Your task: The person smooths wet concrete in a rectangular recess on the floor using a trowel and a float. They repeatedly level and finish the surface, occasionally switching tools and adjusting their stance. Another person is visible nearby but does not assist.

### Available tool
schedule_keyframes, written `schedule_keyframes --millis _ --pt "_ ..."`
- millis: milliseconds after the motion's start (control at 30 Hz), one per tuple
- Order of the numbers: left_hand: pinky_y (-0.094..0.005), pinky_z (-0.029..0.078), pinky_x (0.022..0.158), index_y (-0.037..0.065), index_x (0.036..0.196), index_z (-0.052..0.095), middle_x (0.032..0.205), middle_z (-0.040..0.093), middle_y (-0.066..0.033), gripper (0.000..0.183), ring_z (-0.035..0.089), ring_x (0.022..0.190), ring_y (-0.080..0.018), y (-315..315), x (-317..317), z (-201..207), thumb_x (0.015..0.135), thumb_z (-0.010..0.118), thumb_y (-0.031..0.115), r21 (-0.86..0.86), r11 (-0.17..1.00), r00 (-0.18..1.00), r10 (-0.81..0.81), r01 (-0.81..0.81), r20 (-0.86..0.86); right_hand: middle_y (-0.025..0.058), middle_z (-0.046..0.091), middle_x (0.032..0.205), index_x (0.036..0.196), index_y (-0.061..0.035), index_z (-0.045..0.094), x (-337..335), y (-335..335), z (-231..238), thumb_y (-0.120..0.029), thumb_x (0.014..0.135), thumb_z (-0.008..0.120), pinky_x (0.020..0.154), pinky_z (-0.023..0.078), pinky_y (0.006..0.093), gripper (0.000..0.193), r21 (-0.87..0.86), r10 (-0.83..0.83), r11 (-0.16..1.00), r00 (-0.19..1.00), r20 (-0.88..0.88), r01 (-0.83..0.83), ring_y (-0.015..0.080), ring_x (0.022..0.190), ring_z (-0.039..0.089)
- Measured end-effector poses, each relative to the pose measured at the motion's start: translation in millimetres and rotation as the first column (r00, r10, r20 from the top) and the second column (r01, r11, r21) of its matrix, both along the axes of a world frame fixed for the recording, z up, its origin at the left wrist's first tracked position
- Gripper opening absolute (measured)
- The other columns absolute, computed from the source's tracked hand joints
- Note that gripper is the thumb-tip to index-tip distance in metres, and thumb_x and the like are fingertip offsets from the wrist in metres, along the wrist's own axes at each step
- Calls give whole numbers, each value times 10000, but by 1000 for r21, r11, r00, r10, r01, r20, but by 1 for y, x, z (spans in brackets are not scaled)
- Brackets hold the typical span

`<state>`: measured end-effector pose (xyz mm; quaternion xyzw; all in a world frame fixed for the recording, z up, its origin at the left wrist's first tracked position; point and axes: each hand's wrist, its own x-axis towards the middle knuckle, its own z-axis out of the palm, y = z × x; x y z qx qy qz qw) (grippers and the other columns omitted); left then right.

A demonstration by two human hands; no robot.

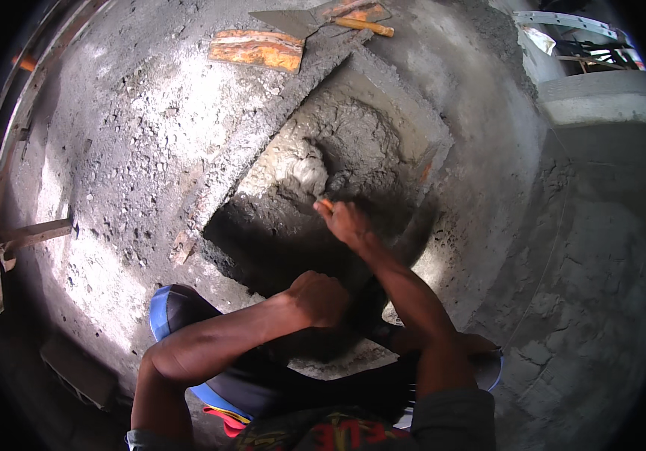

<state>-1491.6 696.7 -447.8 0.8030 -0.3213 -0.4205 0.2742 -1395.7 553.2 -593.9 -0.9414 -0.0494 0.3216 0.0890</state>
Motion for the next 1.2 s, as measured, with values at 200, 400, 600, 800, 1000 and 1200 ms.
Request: schedule_keyframes --millis 200,400,600,800,1000,1200 --pt "-358 567 796 119 963 787 1003 763 -95 205 740 971 -243 6 5 -15 823 644 164 139 990 1000 -24 24 3 196 698 748 1011 -81 687 -29 -26 58 -667 956 465 711 563 489 629 -198 526 848 827 198 -492 392 763 717" --pt "-403 574 775 81 883 776 912 755 -146 193 742 907 -297 -3 -12 -14 765 629 126 45 998 999 -33 33 -6 236 720 876 1000 -5 721 88 -97 96 -653 969 450 795 555 506 703 -404 218 911 930 296 -85 418 901 705" --pt "-409 576 771 88 880 778 923 756 -144 176 744 911 -290 -5 -30 -11 789 647 163 -5 1000 1000 1 -1 16 276 707 983 1022 11 725 52 -102 9 -671 950 467 868 533 539 733 -307 -108 938 978 178 159 464 1003 670" --pt "-411 575 786 86 937 777 954 755 -145 219 742 926 -281 -25 -22 -13 814 626 187 -8 988 988 -151 151 -37 296 690 863 951 44 702 -14 -58 15 -612 970 505 756 546 549 686 -73 -51 996 997 53 55 502 869 669" --pt "-403 571 815 61 934 770 958 754 -149 229 741 939 -282 -36 -6 -19 817 618 187 22 989 988 -147 148 -36 224 691 762 863 -34 708 -76 -8 45 -613 965 505 668 542 528 622 71 232 960 914 334 -269 439 740 688" --pt "-398 576 792 77 888 774 925 751 -157 198 742 911 -295 -42 -8 -23 811 614 166 -39 990 991 -135 135 -6 238 714 910 938 -28 724 39 -99 73 -574 994 464 834 535 524 607 -333 -5 940 978 210 76 429 920 697"
